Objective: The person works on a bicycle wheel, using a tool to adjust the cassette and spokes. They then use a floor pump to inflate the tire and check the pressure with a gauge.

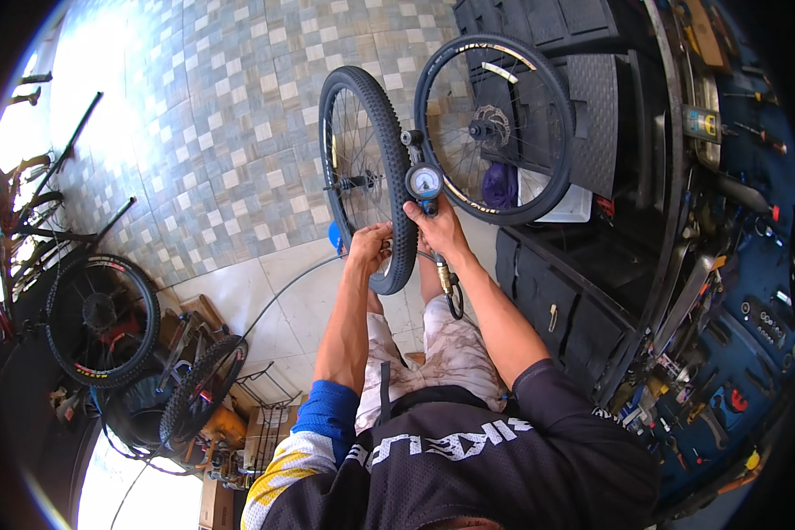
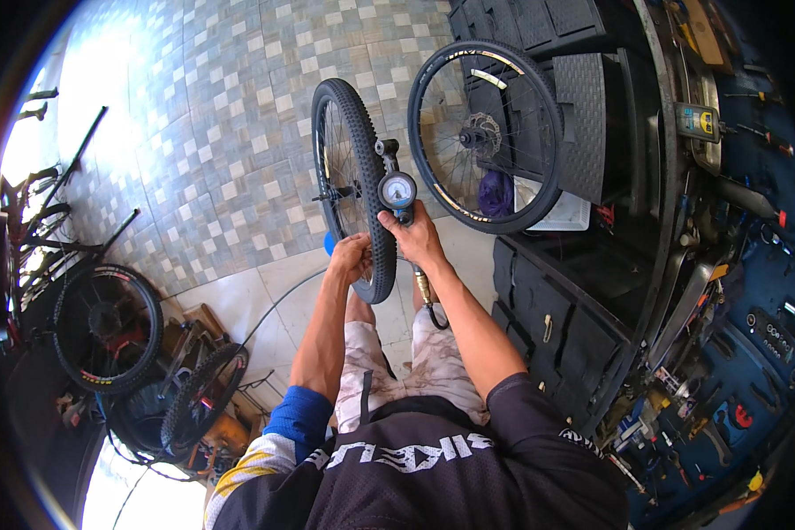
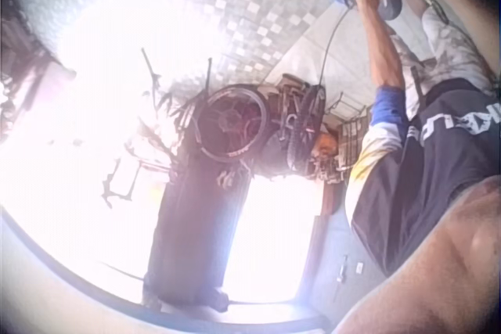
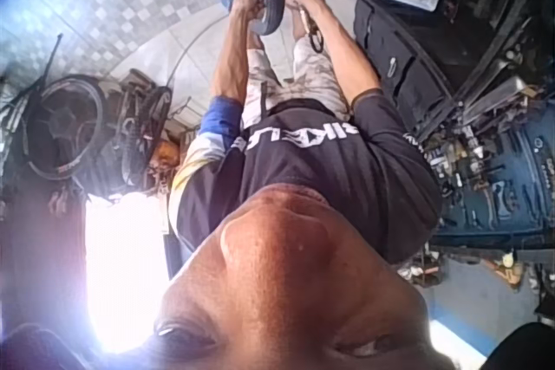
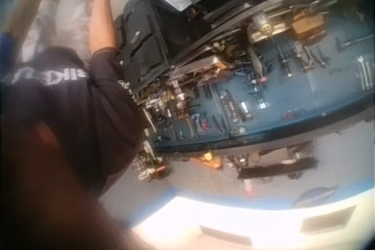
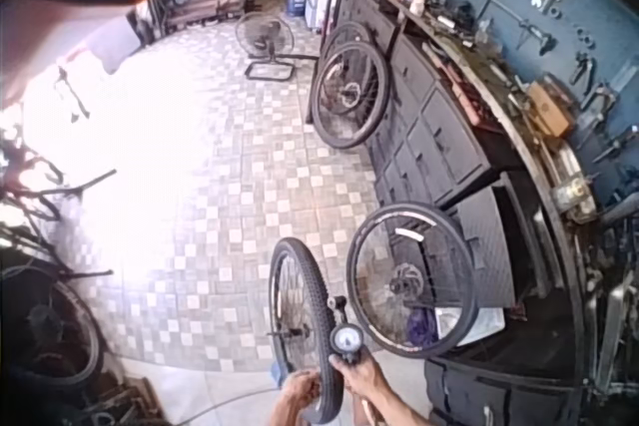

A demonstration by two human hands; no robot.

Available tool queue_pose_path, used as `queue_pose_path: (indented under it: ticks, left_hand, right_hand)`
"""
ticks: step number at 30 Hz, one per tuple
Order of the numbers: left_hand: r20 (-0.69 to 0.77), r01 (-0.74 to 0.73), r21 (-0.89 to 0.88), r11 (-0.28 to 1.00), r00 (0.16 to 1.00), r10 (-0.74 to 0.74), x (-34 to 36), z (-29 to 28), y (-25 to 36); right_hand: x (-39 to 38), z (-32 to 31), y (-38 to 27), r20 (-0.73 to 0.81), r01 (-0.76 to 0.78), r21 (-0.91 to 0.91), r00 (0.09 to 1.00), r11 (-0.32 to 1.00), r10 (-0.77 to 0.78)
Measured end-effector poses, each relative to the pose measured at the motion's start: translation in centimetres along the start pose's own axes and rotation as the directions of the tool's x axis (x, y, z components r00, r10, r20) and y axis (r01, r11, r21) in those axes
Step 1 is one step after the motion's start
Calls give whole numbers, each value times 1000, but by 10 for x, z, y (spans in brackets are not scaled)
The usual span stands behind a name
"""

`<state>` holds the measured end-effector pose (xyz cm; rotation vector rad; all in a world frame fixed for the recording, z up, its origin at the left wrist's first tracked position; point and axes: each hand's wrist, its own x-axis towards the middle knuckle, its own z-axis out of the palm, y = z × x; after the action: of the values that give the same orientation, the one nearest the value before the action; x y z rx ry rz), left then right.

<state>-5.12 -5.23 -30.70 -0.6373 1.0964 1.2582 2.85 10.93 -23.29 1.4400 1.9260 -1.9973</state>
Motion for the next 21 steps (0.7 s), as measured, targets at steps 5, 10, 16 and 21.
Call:
queue_pose_path:
  ticks: [5,10,16,21]
  left_hand:
    - [130,-23,-106,994,991,36,7,-17,-3]
    - [208,36,-170,985,978,0,-4,-24,14]
    - [-138,-54,271,961,986,94,-10,-10,26]
    - [-36,-26,7,1000,999,26,-10,-28,25]
  right_hand:
    - [2,12,-8,-3,118,-51,993,992,-118]
    - [5,20,-13,9,132,-162,991,978,-133]
    - [9,33,-17,40,150,-246,989,958,-144]
    - [3,42,-33,32,139,-289,990,947,-135]
